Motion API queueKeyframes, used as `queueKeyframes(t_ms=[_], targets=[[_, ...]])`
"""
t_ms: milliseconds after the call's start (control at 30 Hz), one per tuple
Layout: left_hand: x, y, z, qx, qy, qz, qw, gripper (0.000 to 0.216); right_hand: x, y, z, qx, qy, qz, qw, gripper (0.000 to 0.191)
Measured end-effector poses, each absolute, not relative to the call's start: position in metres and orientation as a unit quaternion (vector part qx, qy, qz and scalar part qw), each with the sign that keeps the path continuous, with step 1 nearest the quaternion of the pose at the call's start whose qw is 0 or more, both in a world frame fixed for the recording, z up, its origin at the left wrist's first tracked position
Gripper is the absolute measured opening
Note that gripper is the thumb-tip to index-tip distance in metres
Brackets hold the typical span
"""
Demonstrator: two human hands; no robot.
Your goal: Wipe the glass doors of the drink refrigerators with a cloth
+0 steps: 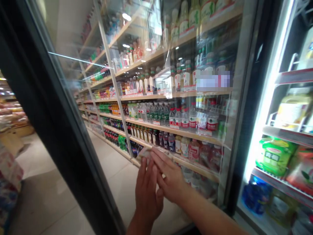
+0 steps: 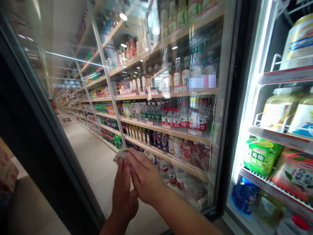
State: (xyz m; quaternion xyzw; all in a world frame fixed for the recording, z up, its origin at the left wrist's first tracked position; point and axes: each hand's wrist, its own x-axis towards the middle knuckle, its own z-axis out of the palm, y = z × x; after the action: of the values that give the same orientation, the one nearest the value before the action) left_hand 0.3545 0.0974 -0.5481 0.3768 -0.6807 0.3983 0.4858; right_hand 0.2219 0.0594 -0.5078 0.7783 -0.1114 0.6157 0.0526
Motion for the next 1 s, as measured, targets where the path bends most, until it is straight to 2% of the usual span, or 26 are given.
queueKeyframes(t_ms=[100,233,333,400,567,733,833,1000], targets=[[0.341,0.095,-0.543,0.410,-0.678,0.407,0.454,0.061,0.187,0.048,-0.511,0.760,-0.144,0.633,0.034,0.055],[0.329,0.090,-0.538,0.466,-0.605,0.439,0.473,0.060,0.156,0.009,-0.545,0.653,-0.356,0.644,0.179,0.063],[0.321,0.083,-0.526,0.442,-0.585,0.446,0.513,0.052,0.151,-0.017,-0.572,0.639,-0.396,0.601,0.271,0.070],[0.315,0.077,-0.510,0.417,-0.594,0.446,0.524,0.051,0.151,-0.025,-0.580,0.643,-0.392,0.586,0.297,0.072],[0.290,0.062,-0.464,0.389,-0.640,0.455,0.481,0.057,0.151,-0.023,-0.578,0.643,-0.397,0.574,0.316,0.072],[0.269,0.044,-0.470,0.368,-0.714,0.475,0.359,0.046,0.151,-0.023,-0.579,0.641,-0.406,0.565,0.324,0.068],[0.285,0.048,-0.465,0.358,-0.721,0.505,0.310,0.049,0.151,-0.022,-0.580,0.640,-0.417,0.558,0.324,0.069],[0.353,0.082,-0.411,0.457,-0.555,0.571,0.397,0.068,0.150,-0.021,-0.580,0.643,-0.414,0.560,0.320,0.071]])
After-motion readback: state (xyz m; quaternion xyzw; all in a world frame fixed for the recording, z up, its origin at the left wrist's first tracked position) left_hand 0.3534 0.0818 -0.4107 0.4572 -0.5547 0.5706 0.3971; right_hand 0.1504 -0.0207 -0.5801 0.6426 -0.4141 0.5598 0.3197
